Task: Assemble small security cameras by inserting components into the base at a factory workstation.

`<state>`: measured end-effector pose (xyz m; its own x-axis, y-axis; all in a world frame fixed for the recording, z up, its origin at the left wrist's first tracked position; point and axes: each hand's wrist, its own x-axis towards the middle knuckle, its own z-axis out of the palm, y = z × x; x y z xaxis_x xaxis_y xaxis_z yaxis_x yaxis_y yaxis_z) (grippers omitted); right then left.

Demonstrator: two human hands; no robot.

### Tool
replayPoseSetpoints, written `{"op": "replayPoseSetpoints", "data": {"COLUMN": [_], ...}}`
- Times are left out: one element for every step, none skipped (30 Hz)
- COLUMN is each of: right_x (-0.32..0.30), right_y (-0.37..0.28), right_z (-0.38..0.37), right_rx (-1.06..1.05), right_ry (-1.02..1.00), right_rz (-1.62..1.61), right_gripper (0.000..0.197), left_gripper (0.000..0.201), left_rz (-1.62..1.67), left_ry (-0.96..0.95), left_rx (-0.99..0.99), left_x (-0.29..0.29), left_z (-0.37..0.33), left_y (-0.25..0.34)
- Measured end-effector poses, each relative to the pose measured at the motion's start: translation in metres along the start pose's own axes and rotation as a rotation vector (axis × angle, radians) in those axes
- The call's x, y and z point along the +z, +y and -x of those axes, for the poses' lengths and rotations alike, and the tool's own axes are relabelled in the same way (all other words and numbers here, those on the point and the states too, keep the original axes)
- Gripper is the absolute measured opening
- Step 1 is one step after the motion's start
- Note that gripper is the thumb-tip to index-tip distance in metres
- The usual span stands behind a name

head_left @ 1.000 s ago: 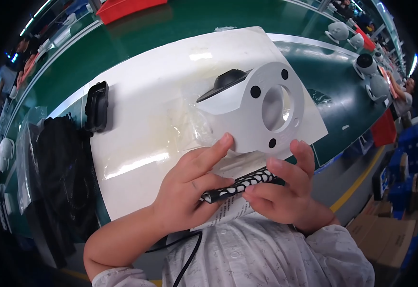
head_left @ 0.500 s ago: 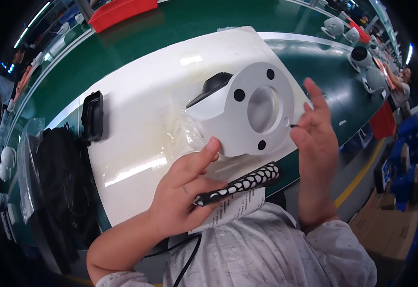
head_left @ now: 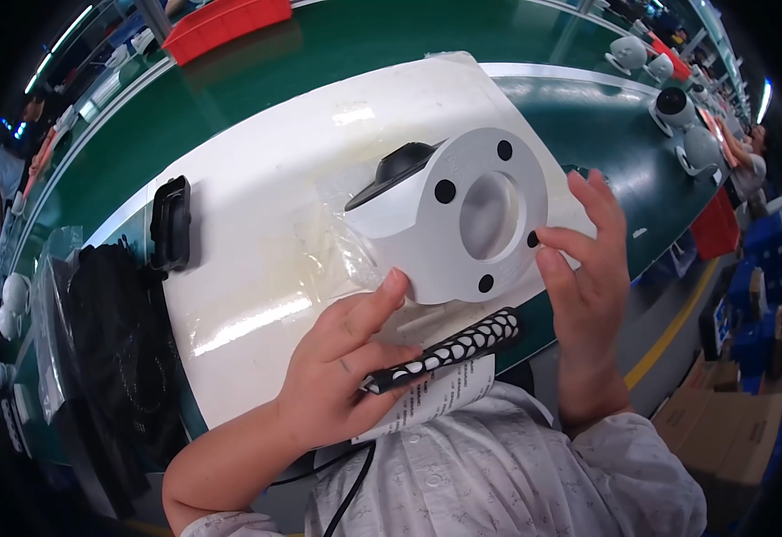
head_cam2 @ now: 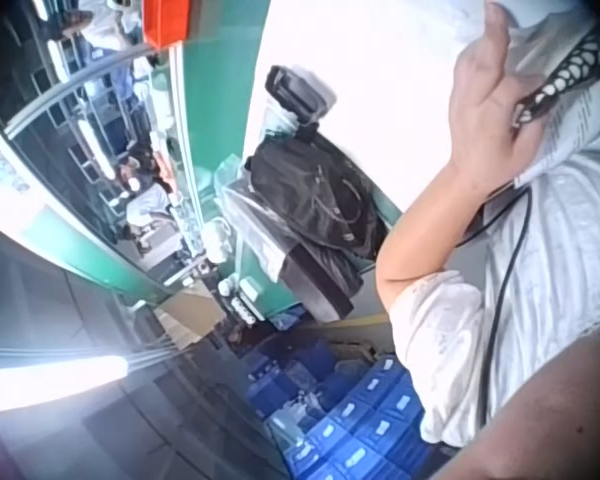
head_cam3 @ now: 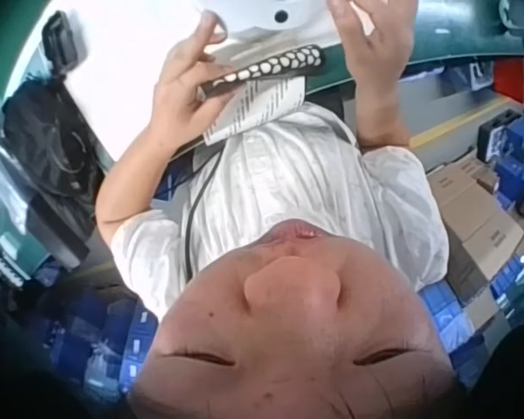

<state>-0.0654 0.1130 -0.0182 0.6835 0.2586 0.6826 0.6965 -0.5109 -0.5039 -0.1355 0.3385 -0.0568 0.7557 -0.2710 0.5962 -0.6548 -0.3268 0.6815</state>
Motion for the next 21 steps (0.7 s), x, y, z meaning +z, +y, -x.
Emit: {"op": "replayPoseSetpoints", "data": {"right_x": [0.0, 0.0, -0.002, -0.005, -0.007, -0.003, 0.003, 0.007, 0.012, 0.011, 0.009, 0.008, 0.006, 0.006, 0.01, 0.006, 0.005, 0.003, 0.001, 0.012, 0.025], "right_y": [-0.003, -0.005, -0.004, -0.001, 0.0, 0.005, 0.014, 0.018, 0.015, 0.015, 0.015, 0.013, 0.007, 0.002, -0.001, 0.008, 0.008, 0.009, 0.017, 0.021, 0.027], "right_z": [0.001, 0.002, 0.003, 0.004, 0.004, 0.008, 0.013, 0.015, 0.014, 0.011, 0.005, -0.001, -0.007, -0.013, -0.022, -0.029, -0.036, -0.047, -0.058, -0.074, -0.091], "right_rx": [-0.096, -0.193, -0.194, -0.245, -0.296, -0.295, -0.093, 0.111, 0.36, 0.362, 0.591, 0.821, 0.816, 0.804, 0.787, 0.675, 0.588, 0.493, 0.45, 0.276, 0.103], "right_ry": [0.021, 0.042, 0.043, -0.002, -0.047, -0.045, 0.011, 0.066, 0.099, 0.097, -0.038, -0.182, -0.239, -0.201, -0.171, -0.231, -0.231, -0.23, -0.234, -0.231, -0.217], "right_rz": [0.161, 0.32, 0.32, 0.358, 0.394, 0.391, -0.001, -0.392, -0.775, -0.775, -0.997, -1.217, -1.137, -1.155, -1.179, -1.254, -1.205, -1.155, -0.996, -0.701, -0.413], "right_gripper": [0.011, 0.011, 0.011, 0.017, 0.023, 0.023, 0.03, 0.037, 0.044, 0.044, 0.04, 0.036, 0.03, 0.027, 0.025, 0.023, 0.023, 0.023, 0.021, 0.019, 0.017], "left_gripper": [0.024, 0.024, 0.024, 0.024, 0.024, 0.024, 0.024, 0.025, 0.025, 0.025, 0.025, 0.025, 0.025, 0.025, 0.024, 0.023, 0.022, 0.022, 0.022, 0.022, 0.022], "left_rz": [-0.002, -0.008, -0.013, -0.014, -0.019, -0.027, -0.025, -0.005, 0.014, 0.014, 0.024, 0.029, 0.024, 0.049, 0.066, 0.062, 0.089, 0.112, 0.097, 0.1, 0.109], "left_ry": [0.001, 0.0, -0.001, 0.0, -0.004, -0.009, -0.01, -0.014, -0.016, -0.016, -0.019, -0.021, -0.019, -0.019, -0.014, -0.029, -0.034, -0.035, -0.049, -0.056, -0.052], "left_rx": [-0.002, -0.004, -0.004, -0.004, -0.006, -0.006, -0.002, -0.005, -0.012, -0.014, -0.01, -0.006, -0.008, -0.003, 0.001, -0.023, -0.054, -0.079, -0.074, -0.083, -0.106], "left_x": [0.0, 0.0, 0.0, 0.0, 0.0, 0.0, 0.0, 0.001, 0.001, 0.002, 0.002, 0.0, -0.001, -0.001, -0.003, -0.004, -0.005, -0.005, -0.004, -0.006, -0.006], "left_z": [0.0, 0.001, 0.001, 0.001, 0.002, 0.001, 0.001, 0.0, 0.0, 0.0, -0.001, -0.002, -0.002, -0.001, -0.002, -0.002, -0.002, -0.005, -0.005, -0.005, -0.004], "left_y": [0.0, 0.0, 0.001, 0.001, 0.001, 0.002, 0.002, 0.001, 0.001, 0.001, 0.001, 0.0, -0.001, -0.002, -0.002, -0.001, -0.001, -0.001, -0.003, -0.005, -0.005]}}
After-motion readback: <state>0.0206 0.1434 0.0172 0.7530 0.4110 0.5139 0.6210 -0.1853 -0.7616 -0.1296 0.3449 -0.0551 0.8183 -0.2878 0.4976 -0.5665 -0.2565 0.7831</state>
